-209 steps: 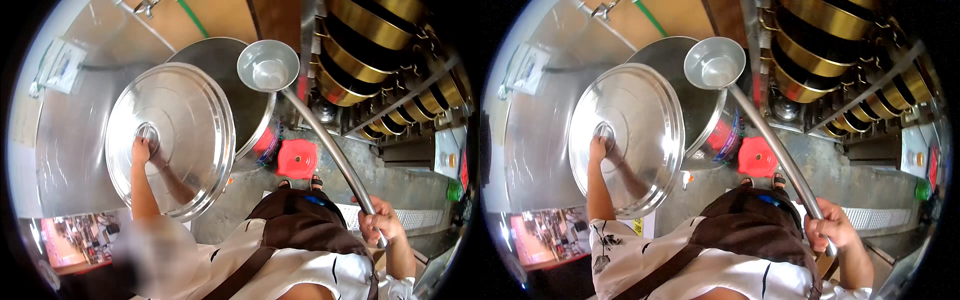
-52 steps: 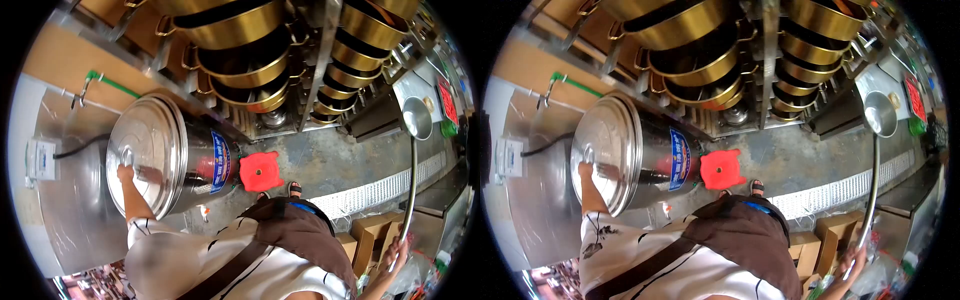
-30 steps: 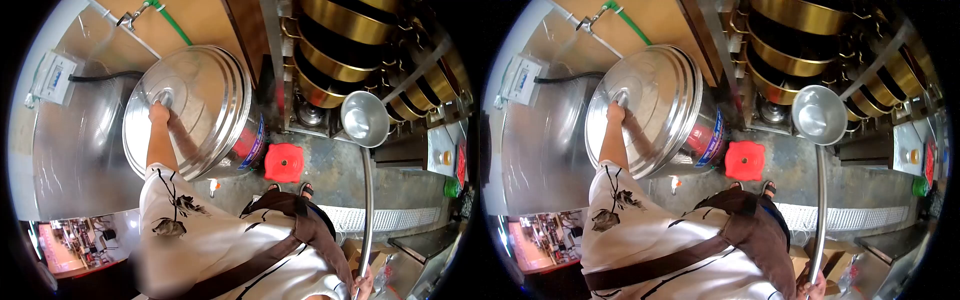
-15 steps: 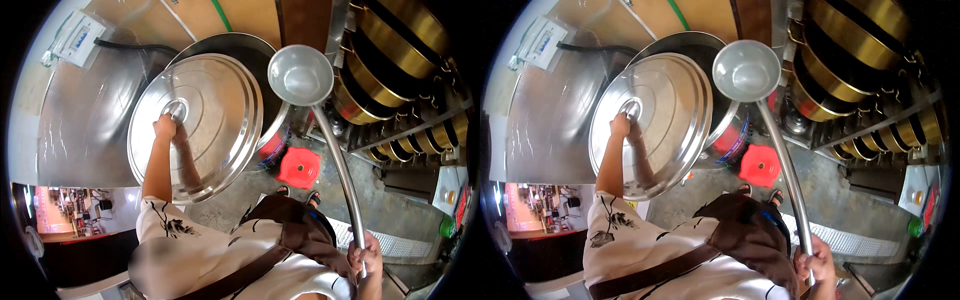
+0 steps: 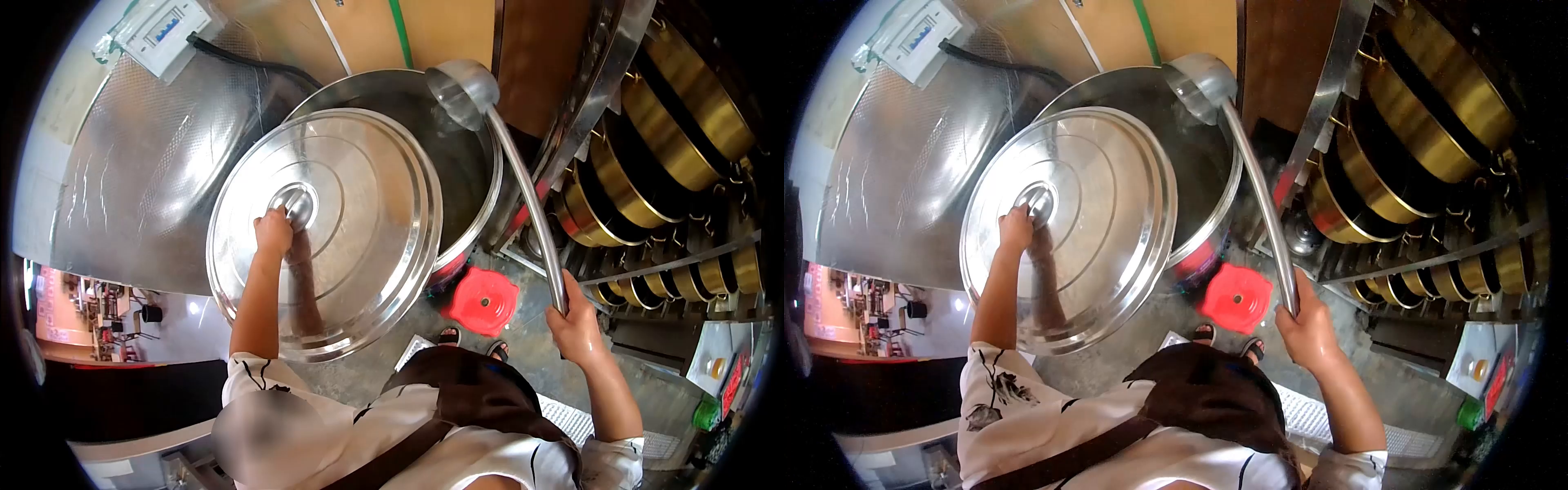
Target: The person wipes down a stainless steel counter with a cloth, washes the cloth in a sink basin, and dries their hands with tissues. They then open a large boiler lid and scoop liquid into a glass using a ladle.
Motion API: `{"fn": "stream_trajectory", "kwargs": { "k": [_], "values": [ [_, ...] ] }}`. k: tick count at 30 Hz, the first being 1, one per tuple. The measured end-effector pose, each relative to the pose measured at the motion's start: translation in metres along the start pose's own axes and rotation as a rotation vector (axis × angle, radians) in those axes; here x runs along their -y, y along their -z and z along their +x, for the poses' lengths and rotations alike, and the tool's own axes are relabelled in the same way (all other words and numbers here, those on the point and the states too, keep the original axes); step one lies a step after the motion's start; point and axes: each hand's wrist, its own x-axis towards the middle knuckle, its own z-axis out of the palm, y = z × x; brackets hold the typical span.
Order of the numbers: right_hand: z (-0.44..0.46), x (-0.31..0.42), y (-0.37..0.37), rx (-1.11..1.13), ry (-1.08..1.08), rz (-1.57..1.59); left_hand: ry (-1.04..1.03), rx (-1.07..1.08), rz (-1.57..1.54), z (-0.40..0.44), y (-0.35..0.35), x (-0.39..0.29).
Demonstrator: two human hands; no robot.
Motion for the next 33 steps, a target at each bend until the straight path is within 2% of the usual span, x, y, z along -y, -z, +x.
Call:
{"fn": "stream_trajectory", "kwargs": {
  "k": [1,3,6,7,9,11,13,15,17,20,23,24,25,26,27,28,29,31,32,33],
  "values": [
    [0.003,-0.002,0.0,-0.003,0.002,-0.003,-0.005,0.001,-0.002,0.001,0.0,-0.001],
    [0.008,-0.004,0.0,-0.123,0.105,-0.299,-0.011,0.005,-0.004,0.003,0.0,-0.002],
    [0.014,-0.002,0.006,-0.198,0.222,-0.498,-0.027,0.025,0.019,0.009,-0.002,-0.006],
    [0.014,0.007,0.009,-0.178,0.132,-0.499,-0.033,0.041,0.043,0.012,-0.004,-0.007],
    [0.017,0.011,0.015,-0.214,0.224,-0.473,-0.021,0.071,0.045,0.02,-0.014,-0.006],
    [0.017,0.042,0.033,-0.116,0.241,-0.313,-0.039,0.044,0.027,0.024,-0.007,-0.017],
    [0.01,0.084,0.056,-0.036,0.246,-0.129,-0.048,-0.008,0.087,0.046,-0.036,-0.009],
    [0.011,0.11,0.072,0.004,0.422,0.169,-0.064,-0.02,0.1,0.046,-0.022,-0.02],
    [-0.003,0.161,0.097,0.134,0.365,0.49,-0.066,-0.094,0.083,0.053,-0.019,-0.03],
    [-0.012,0.216,0.14,0.148,0.529,0.666,-0.098,-0.148,0.052,0.062,-0.018,-0.039],
    [-0.009,0.254,0.186,0.118,0.686,0.871,-0.081,-0.167,0.002,0.084,-0.028,-0.051],
    [-0.011,0.264,0.205,0.063,0.76,0.821,-0.068,-0.142,0.005,0.088,-0.026,-0.055],
    [-0.008,0.274,0.222,-0.085,0.716,0.899,-0.085,-0.131,-0.036,0.087,-0.015,-0.064],
    [-0.002,0.274,0.259,0.008,0.718,0.787,-0.069,-0.137,-0.035,0.098,-0.028,-0.066],
    [0.0,0.286,0.273,-0.357,0.738,0.904,-0.057,-0.134,-0.043,0.109,-0.04,-0.066],
    [0.007,0.292,0.295,-0.359,0.736,0.912,-0.092,-0.137,-0.06,0.114,-0.046,-0.067],
    [0.006,0.297,0.313,-0.332,0.742,0.938,-0.107,-0.176,-0.094,0.11,-0.037,-0.076],
    [0.009,0.311,0.347,-0.244,0.72,1.058,-0.104,-0.11,-0.093,0.11,-0.023,-0.086],
    [0.011,0.313,0.366,-0.093,0.703,1.223,-0.131,-0.18,-0.108,0.113,-0.028,-0.086],
    [0.014,0.316,0.386,0.234,0.706,1.647,-0.15,-0.197,-0.111,0.116,-0.03,-0.086]
  ]
}}
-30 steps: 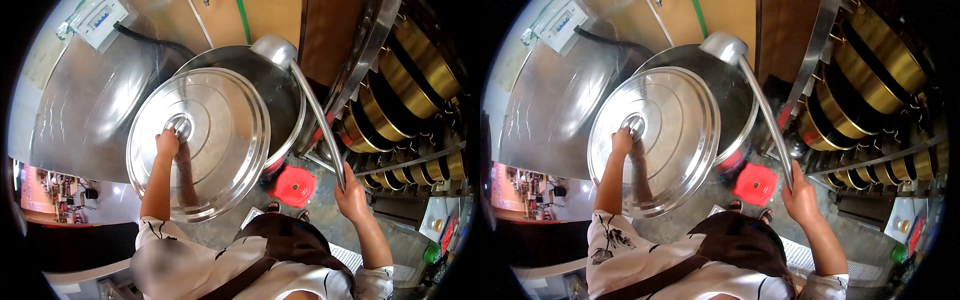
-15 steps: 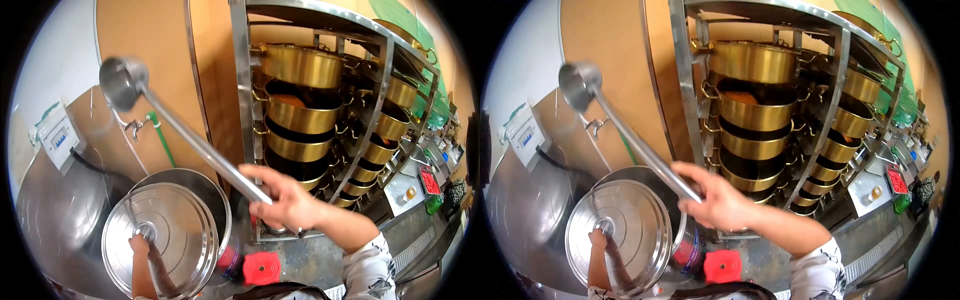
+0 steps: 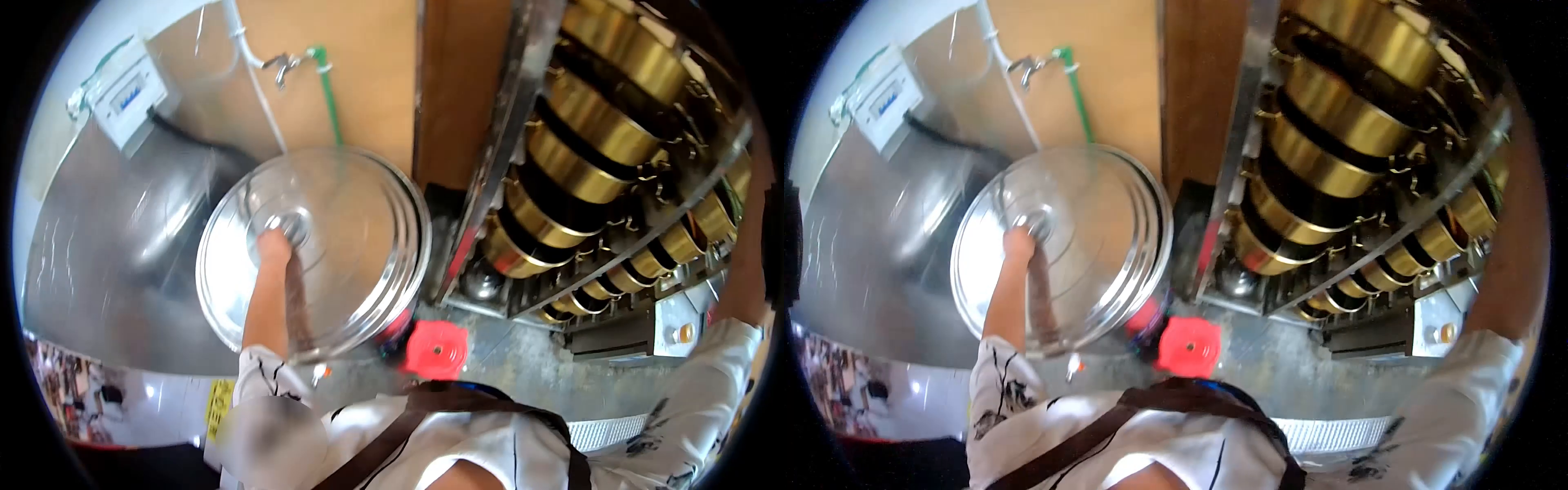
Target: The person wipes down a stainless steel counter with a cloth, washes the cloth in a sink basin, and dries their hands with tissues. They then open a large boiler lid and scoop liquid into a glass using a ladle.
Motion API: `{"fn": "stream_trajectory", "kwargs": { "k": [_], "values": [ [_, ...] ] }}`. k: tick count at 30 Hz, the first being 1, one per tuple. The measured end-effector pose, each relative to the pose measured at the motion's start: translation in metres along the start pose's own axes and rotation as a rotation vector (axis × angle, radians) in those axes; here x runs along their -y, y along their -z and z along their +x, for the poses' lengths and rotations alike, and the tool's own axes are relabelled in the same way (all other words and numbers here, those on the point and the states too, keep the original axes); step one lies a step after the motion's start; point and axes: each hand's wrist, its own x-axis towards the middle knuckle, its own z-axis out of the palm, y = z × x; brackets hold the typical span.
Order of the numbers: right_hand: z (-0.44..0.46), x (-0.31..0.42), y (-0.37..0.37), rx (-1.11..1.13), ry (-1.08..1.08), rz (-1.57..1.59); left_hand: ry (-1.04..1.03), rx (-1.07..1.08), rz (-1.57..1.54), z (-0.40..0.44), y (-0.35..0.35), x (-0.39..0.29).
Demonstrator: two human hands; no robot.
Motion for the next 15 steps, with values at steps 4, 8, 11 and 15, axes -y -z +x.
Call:
{"fn": "stream_trajectory", "kwargs": {
  "k": [4,8,11,15],
  "values": [
    [0.016,0.026,-0.036,-0.31,0.047,-0.933,0.02,-0.015,0.016,0.004,0.006,-0.012],
    [0.021,0.035,-0.018,-0.22,0.148,-1.04,0.017,-0.098,0.009,0.009,0.004,-0.018],
    [0.016,0.031,-0.01,-0.212,0.177,-1.082,0.035,-0.082,-0.028,0.009,0.009,-0.023],
    [-0.009,0.02,0.003,-0.224,0.236,-1.156,0.04,-0.134,-0.169,0.01,-0.006,-0.01]
  ]
}}
